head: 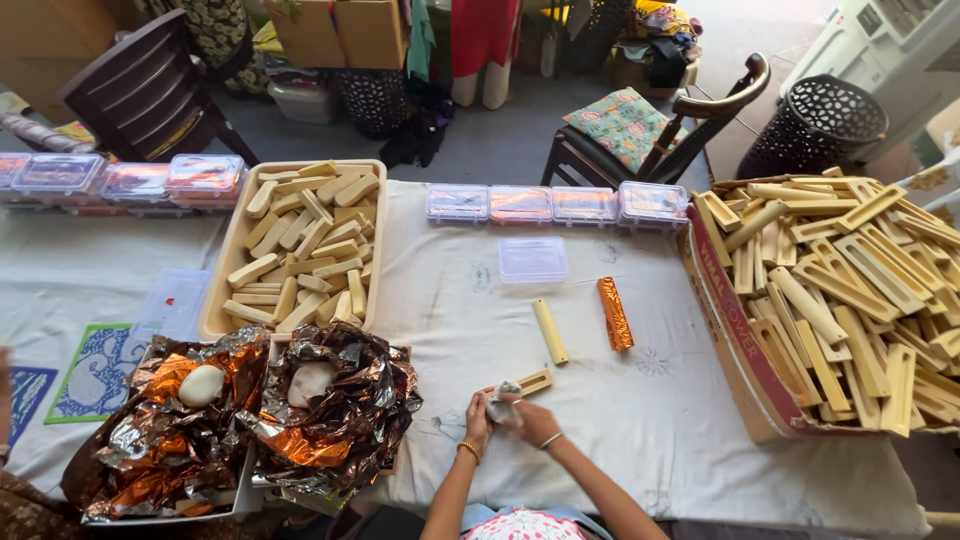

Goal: The person wraps wooden blocks in paper and foil while using a wooden holder on a table.

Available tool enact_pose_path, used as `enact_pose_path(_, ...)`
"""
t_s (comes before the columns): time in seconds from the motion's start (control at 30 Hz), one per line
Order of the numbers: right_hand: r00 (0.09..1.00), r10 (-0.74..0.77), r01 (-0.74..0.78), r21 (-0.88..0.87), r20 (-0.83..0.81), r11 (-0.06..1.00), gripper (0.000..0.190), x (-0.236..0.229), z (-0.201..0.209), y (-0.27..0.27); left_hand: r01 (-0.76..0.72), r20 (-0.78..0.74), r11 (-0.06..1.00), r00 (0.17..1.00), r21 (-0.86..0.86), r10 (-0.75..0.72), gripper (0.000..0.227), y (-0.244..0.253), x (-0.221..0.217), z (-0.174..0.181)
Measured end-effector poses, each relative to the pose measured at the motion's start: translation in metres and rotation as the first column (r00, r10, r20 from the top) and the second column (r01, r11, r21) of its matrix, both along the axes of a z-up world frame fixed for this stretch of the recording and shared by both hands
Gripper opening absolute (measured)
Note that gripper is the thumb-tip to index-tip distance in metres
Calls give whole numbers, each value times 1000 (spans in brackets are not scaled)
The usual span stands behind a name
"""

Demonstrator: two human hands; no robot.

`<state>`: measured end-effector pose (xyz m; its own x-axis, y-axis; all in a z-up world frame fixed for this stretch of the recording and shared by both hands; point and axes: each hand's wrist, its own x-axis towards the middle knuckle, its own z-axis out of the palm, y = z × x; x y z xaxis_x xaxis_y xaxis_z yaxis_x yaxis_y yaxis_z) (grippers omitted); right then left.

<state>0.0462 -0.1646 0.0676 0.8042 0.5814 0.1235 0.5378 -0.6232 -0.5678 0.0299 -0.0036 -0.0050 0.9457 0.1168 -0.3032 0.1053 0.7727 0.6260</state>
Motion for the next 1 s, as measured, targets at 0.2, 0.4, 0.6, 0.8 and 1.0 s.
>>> enact_pose_path(0.2,892,-444,429,-152,-83,890,31,33,-35,-46,211,-187,977,960,-15,-210,41,1,-7,18)
enact_pose_path(0.4,961,-276,274,-65,-21,959,42,-7,-20,44,92,-188,995,978,-25,-95,38,0,1,0)
enact_pose_path(0.6,893,-416,411,-67,-169,909,24,26,-5,-12,14,-228,997,973,-70,-29,35,-7,-5,-1)
enact_pose_path(0.8,865,-501,503,62,-39,862,24,19,-53,21,-24,-284,998,958,52,38,36,-8,-1,-7)
enact_pose_path(1.0,902,-385,410,108,-196,906,23,6,-15,72,-280,-99,947,949,159,298,31,-10,16,-24)
